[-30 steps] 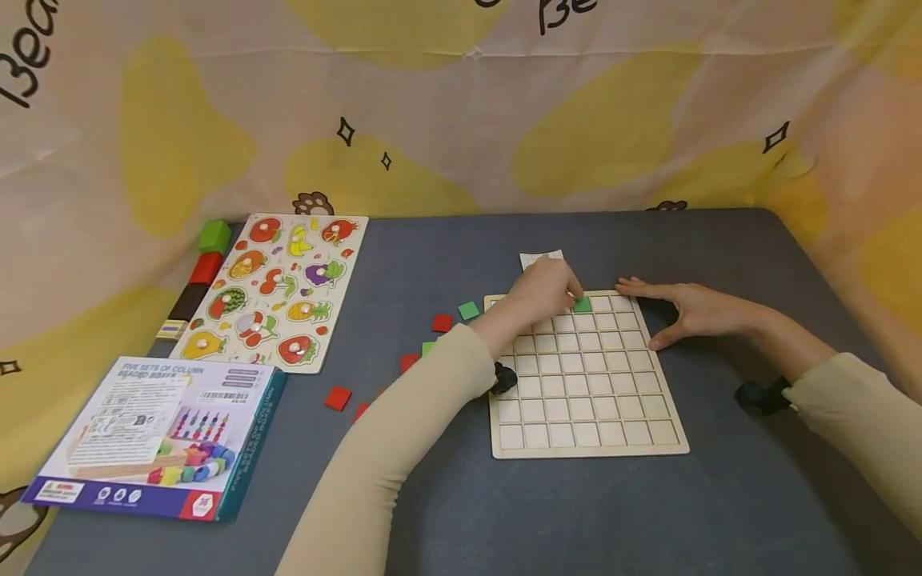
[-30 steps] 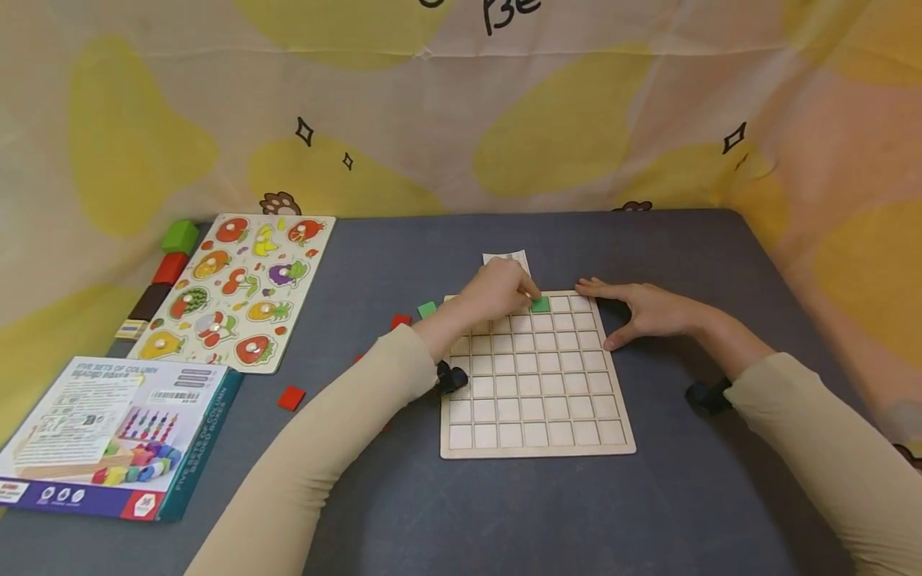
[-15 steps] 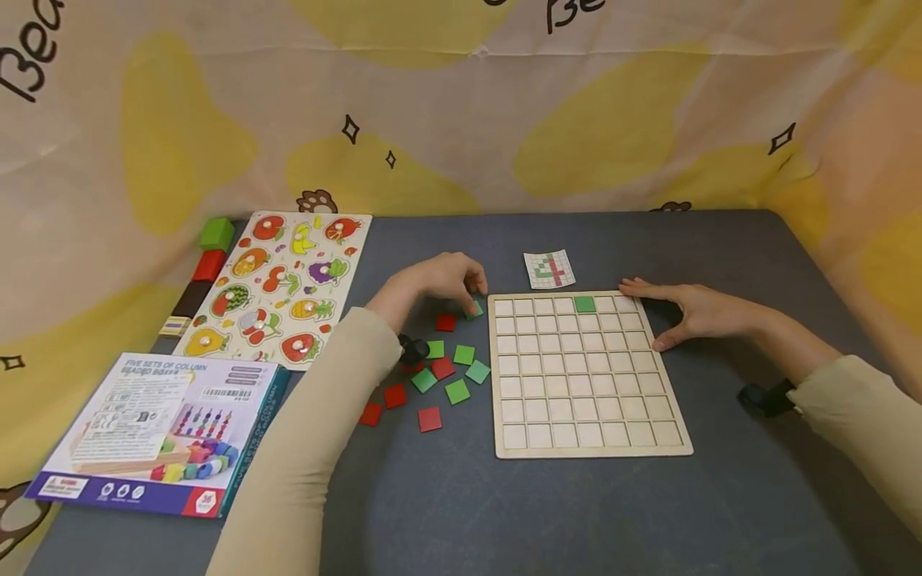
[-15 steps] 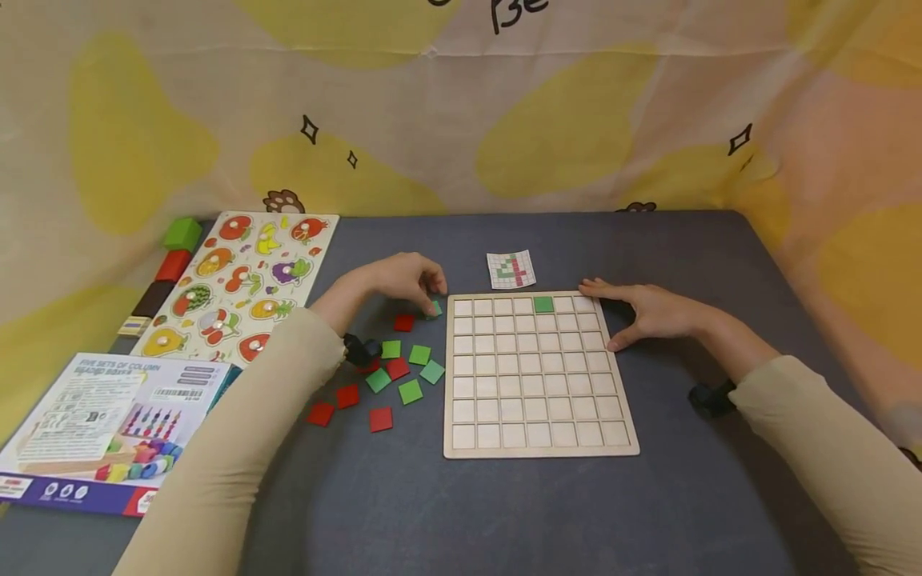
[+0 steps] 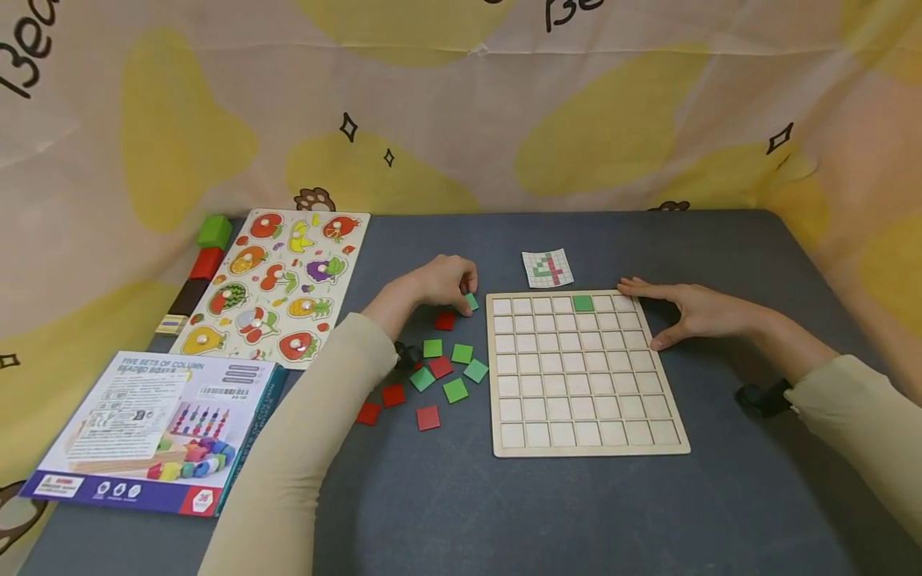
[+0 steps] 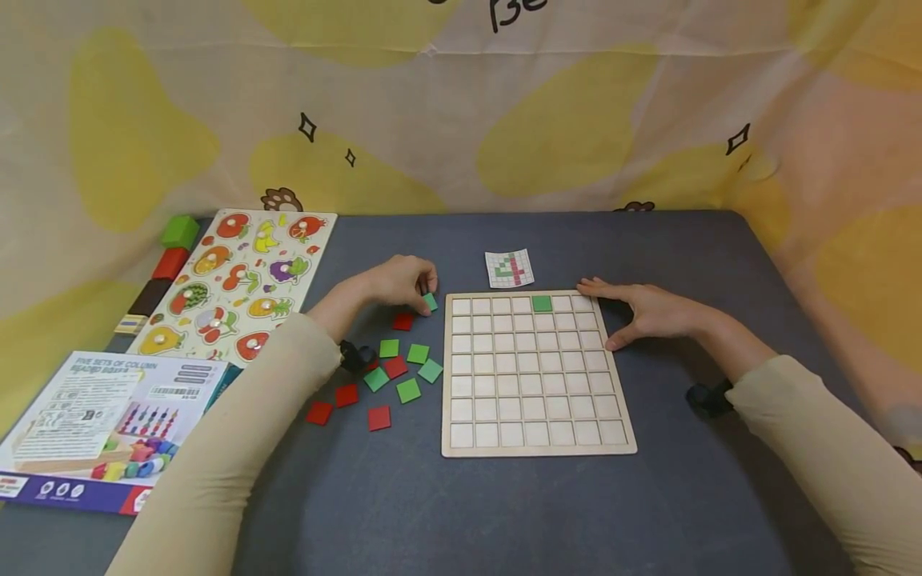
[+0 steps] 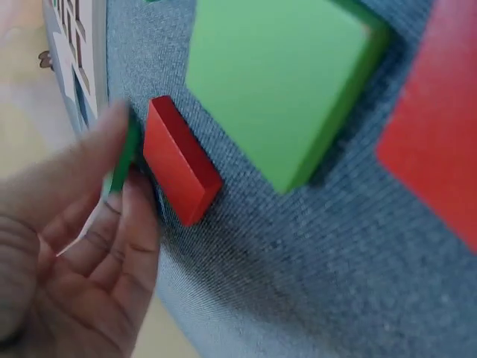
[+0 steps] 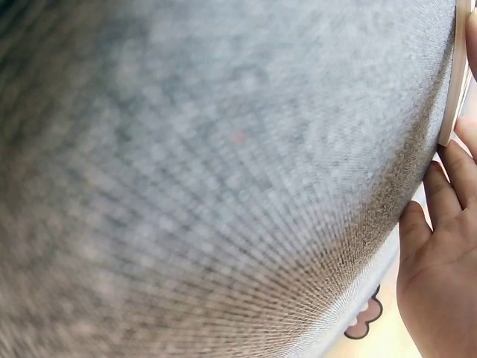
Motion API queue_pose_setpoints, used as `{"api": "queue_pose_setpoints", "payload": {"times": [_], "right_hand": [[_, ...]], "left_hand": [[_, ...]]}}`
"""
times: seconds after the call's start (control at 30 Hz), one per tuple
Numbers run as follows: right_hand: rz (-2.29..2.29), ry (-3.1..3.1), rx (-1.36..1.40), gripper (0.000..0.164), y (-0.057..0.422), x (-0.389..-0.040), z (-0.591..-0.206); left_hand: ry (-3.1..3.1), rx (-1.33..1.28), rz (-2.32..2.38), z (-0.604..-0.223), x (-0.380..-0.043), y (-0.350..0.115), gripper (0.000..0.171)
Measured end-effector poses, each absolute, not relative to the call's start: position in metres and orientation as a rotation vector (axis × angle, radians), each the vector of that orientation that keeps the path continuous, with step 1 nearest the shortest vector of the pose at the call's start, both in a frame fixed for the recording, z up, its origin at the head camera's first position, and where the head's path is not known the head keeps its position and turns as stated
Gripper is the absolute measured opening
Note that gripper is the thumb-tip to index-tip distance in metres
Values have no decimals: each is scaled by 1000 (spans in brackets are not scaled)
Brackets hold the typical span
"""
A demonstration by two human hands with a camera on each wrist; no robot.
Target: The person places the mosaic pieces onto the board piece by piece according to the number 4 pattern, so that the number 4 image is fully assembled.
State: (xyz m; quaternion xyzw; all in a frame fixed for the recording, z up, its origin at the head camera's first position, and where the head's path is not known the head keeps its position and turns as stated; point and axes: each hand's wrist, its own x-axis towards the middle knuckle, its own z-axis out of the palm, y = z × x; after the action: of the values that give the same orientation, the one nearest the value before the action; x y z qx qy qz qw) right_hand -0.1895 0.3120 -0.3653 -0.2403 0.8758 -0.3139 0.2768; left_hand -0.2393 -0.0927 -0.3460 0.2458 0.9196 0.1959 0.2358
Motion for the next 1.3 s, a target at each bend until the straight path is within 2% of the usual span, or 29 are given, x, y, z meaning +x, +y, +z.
{"api": "queue_pose_setpoints", "payload": {"times": [0.2, 0.4, 0.67, 1.0, 1.3], "right_hand": [[-823, 2357, -647, 98, 313, -190, -365], [-804, 2360, -660, 99, 312, -190, -366], [-804, 2376, -648, 98, 311, -191, -369], [-811, 2380, -642, 97, 312, -190, -365], [-801, 2370, -649, 99, 310, -190, -362]], "left_hand": [[2688, 687, 720, -350, -237, -72, 24], [2677, 773, 913, -355, -225, -26, 14], [2606, 828, 871, -359, -204, 16, 10], [2701, 894, 648, -355, -196, 34, 8], [2696, 884, 629, -356, -193, 35, 10]]}}
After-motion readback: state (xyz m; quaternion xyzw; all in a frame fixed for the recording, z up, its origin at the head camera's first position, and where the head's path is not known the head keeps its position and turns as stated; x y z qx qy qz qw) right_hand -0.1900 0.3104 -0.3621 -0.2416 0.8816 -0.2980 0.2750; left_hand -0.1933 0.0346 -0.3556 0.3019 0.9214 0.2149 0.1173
